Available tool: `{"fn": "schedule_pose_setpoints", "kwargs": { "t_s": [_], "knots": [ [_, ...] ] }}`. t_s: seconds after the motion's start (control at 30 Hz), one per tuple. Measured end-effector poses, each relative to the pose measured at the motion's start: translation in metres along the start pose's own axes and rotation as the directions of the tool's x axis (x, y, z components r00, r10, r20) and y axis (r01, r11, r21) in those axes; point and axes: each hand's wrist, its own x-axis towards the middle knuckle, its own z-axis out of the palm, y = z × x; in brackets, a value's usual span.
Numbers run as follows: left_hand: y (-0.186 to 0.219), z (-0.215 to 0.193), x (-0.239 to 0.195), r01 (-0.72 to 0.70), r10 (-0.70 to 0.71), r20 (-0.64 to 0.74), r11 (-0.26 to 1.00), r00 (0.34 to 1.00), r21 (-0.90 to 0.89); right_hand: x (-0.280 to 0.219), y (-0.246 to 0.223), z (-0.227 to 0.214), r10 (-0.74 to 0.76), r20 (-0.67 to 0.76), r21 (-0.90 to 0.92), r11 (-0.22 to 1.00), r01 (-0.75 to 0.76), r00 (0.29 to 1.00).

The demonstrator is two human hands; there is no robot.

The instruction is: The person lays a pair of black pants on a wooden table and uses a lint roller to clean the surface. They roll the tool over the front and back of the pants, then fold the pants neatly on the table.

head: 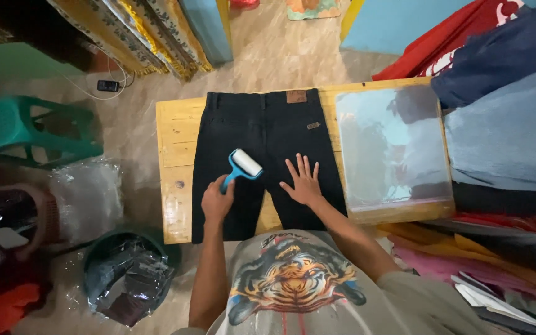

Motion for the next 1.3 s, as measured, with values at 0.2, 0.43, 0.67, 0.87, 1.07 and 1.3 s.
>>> {"fn": "schedule_pose_setpoints", "kwargs": {
  "t_s": [0.2,0.43,0.67,0.87,1.07,1.3],
  "knots": [
    [-0.045,-0.018,0.000,0.089,-0.081,-0.130,0.994,0.988,0.061,-0.020,-0.006,-0.017,0.085,-0.134,0.137,0.988,-0.066,0.987],
    [-0.006,0.016,0.026,-0.040,0.024,-0.167,0.995,0.986,-0.091,-0.028,0.007,-0.007,0.088,-0.081,0.083,0.993,-0.081,0.993],
    [-0.024,0.010,0.004,0.057,-0.056,-0.101,0.998,0.993,0.004,-0.028,0.003,-0.009,0.118,-0.029,0.060,0.991,-0.117,0.993],
    [-0.079,0.000,-0.005,0.258,-0.244,-0.168,0.964,0.955,0.068,-0.028,0.004,-0.009,0.095,-0.043,0.069,0.993,-0.092,0.994],
    [-0.013,0.005,0.014,0.113,-0.145,-0.208,0.981,0.967,-0.161,-0.029,0.001,-0.011,0.091,-0.061,0.081,0.993,-0.086,0.994],
    [0.023,0.040,0.043,-0.085,0.084,-0.041,0.996,0.996,-0.036,-0.033,0.007,-0.010,0.095,-0.060,0.111,0.990,-0.088,0.994]
  ]
}}
